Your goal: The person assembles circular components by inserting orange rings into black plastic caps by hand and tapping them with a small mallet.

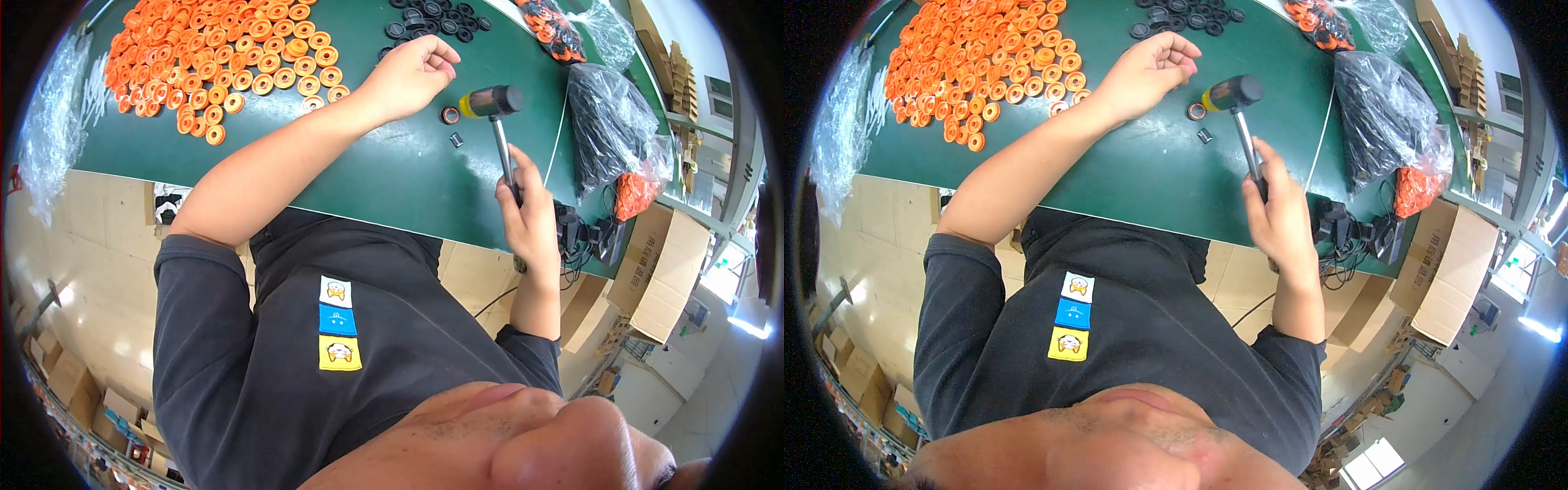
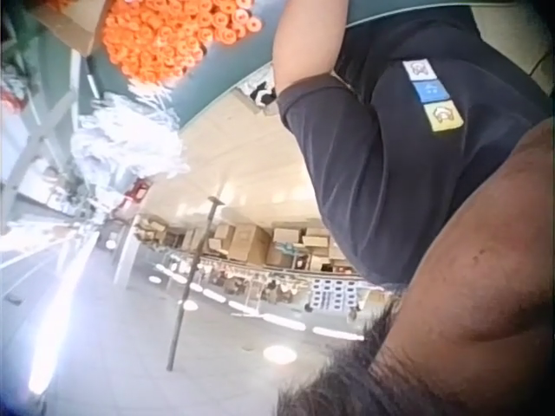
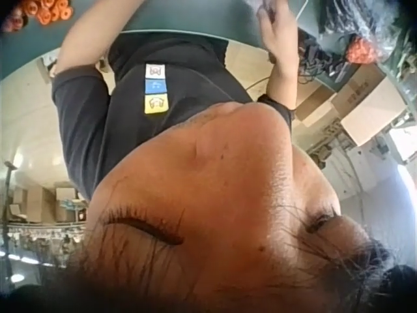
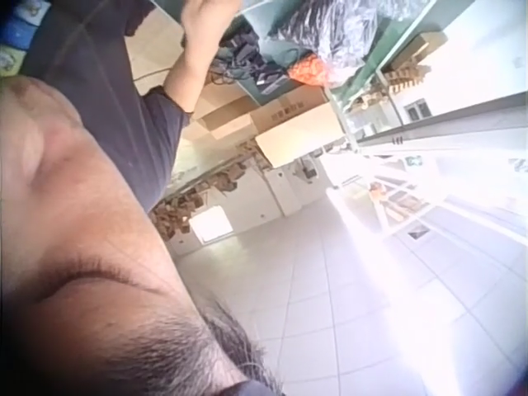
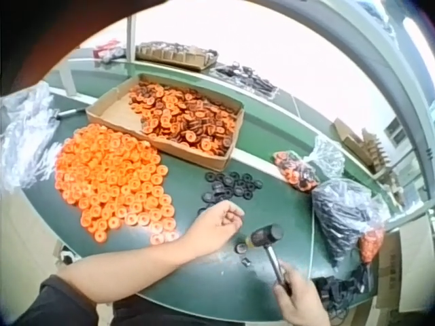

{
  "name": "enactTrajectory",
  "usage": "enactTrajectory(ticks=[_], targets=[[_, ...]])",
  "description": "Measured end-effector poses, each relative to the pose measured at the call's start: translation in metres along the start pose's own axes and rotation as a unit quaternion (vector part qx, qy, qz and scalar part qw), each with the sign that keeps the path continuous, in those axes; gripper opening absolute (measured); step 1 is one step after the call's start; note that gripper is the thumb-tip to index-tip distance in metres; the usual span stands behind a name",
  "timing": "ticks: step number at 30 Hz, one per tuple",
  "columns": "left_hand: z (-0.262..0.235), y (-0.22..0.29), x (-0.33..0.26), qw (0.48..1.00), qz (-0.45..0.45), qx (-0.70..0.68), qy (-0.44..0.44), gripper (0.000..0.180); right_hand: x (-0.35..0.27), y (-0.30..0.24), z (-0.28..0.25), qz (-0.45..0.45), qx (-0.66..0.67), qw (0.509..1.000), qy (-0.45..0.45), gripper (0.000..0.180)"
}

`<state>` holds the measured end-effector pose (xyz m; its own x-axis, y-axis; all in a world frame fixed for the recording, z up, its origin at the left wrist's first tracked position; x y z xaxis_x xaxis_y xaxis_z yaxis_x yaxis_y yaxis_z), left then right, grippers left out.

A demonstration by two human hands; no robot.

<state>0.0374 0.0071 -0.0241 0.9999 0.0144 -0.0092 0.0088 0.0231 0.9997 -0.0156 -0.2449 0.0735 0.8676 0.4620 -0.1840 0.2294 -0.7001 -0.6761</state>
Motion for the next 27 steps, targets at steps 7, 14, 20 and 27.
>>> enactTrajectory(ticks=[7, 14, 20, 27], targets=[[0.005, -0.011, 0.005, 0.999, 0.003, -0.024, 0.024, 0.026, -0.002, -0.006, 0.014, -0.079, -0.145, 0.986, 0.004, 0.055], [0.001, -0.002, 0.005, 0.999, -0.018, -0.035, 0.000, 0.030, -0.001, -0.011, 0.012, -0.110, -0.101, 0.988, 0.037, 0.055], [0.000, -0.004, 0.004, 0.999, -0.024, -0.035, 0.008, 0.030, 0.001, -0.013, 0.014, -0.088, -0.116, 0.989, 0.000, 0.055], [0.000, -0.003, 0.003, 0.998, -0.017, -0.053, -0.001, 0.029, -0.008, -0.005, 0.017, -0.121, -0.110, 0.986, 0.021, 0.056]])
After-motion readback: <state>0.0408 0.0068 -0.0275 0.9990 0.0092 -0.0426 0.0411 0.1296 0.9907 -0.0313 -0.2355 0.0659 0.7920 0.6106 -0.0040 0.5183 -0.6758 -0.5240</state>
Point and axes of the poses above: each hand's wrist, its own x-axis towards the middle knuckle, its own z-axis out of the palm, y = z × x, the point moved 1 cm from there along x, towards the middle knuckle, and after that the axes turned 2 degrees about x, right-handed, at the moved point
